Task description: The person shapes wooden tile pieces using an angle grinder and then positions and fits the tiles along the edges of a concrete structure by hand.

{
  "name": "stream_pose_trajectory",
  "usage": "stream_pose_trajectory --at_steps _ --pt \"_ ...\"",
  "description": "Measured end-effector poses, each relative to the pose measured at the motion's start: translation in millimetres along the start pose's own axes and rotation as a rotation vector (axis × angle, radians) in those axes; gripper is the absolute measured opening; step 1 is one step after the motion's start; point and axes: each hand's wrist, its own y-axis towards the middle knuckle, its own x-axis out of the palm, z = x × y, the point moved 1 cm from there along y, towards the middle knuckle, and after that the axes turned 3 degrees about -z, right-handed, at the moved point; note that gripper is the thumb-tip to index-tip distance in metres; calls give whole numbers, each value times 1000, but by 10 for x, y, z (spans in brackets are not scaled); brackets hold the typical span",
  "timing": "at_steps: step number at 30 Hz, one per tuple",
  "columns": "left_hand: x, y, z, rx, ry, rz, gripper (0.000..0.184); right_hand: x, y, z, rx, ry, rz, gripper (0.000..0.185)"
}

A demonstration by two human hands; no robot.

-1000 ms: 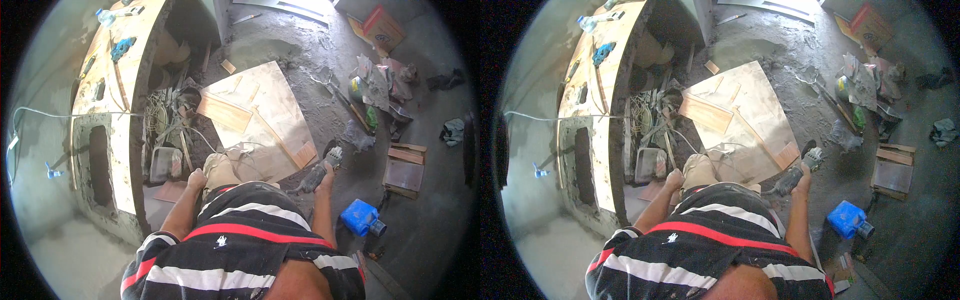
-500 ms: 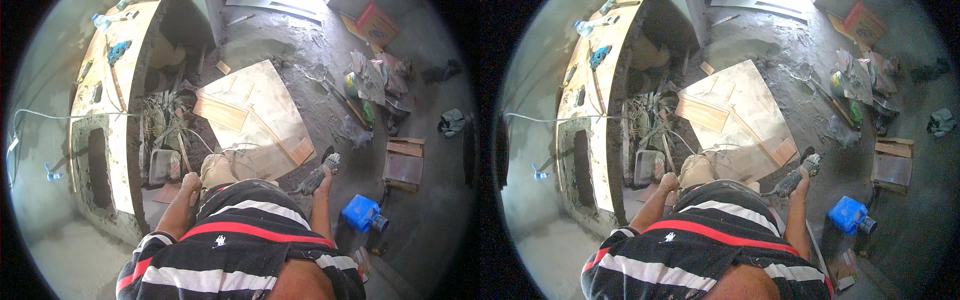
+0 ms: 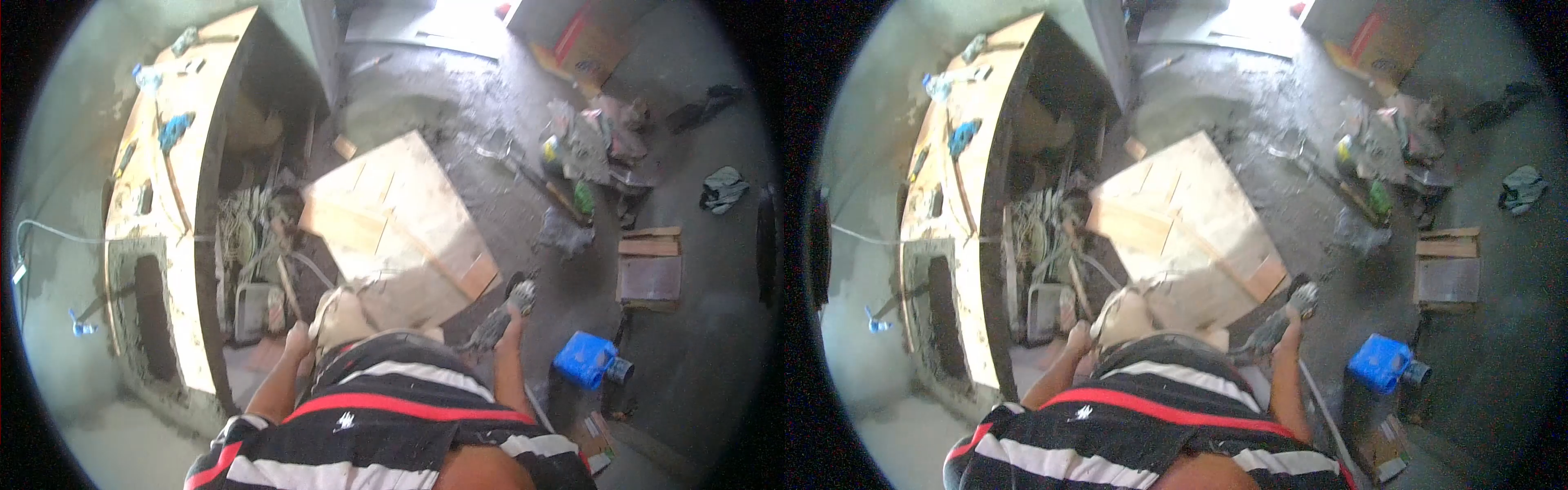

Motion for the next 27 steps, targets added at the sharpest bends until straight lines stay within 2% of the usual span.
stream_pose_trajectory --at_steps 3,5,6,8,10,14,16,17,18,21,22,23,25,27 --pt "-277 49 173 -26 -34 0 33 6 38 -21 -4 2 -3 32" --pt "-223 144 71 -195 -366 160 27 29 42 -52 37 -1 -23 32" --pt "-247 159 80 -200 -365 158 27 44 49 -65 21 6 -32 32" --pt "-363 201 115 -226 -393 330 26 69 14 -82 34 -8 -35 32" --pt "-475 164 106 -235 -372 364 29 86 0 -130 1 -30 -32 34" --pt "-659 -75 140 -375 -261 291 31 31 88 -81 16 19 -34 36" --pt "-543 -186 29 -358 -43 341 35 83 0 -129 -4 -26 -22 39" --pt "-466 -147 -84 -389 211 9 39 114 -28 -151 3 -28 -11 39" --pt "-271 -133 -259 -388 274 -152 40 129 -46 -148 13 -48 14 34" --pt "516 -118 -968 -474 227 -435 43 74 14 -9 76 -67 56 29" --pt "674 -85 -1095 -451 221 -505 45 45 47 33 109 -66 57 30" --pt "725 -67 -1135 -362 161 -664 45 45 52 66 115 -67 80 30" --pt "513 85 -988 -339 141 -629 43 120 27 134 96 -99 19 28" --pt "260 504 -806 -288 116 -587 42 247 -39 177 104 -122 70 28"
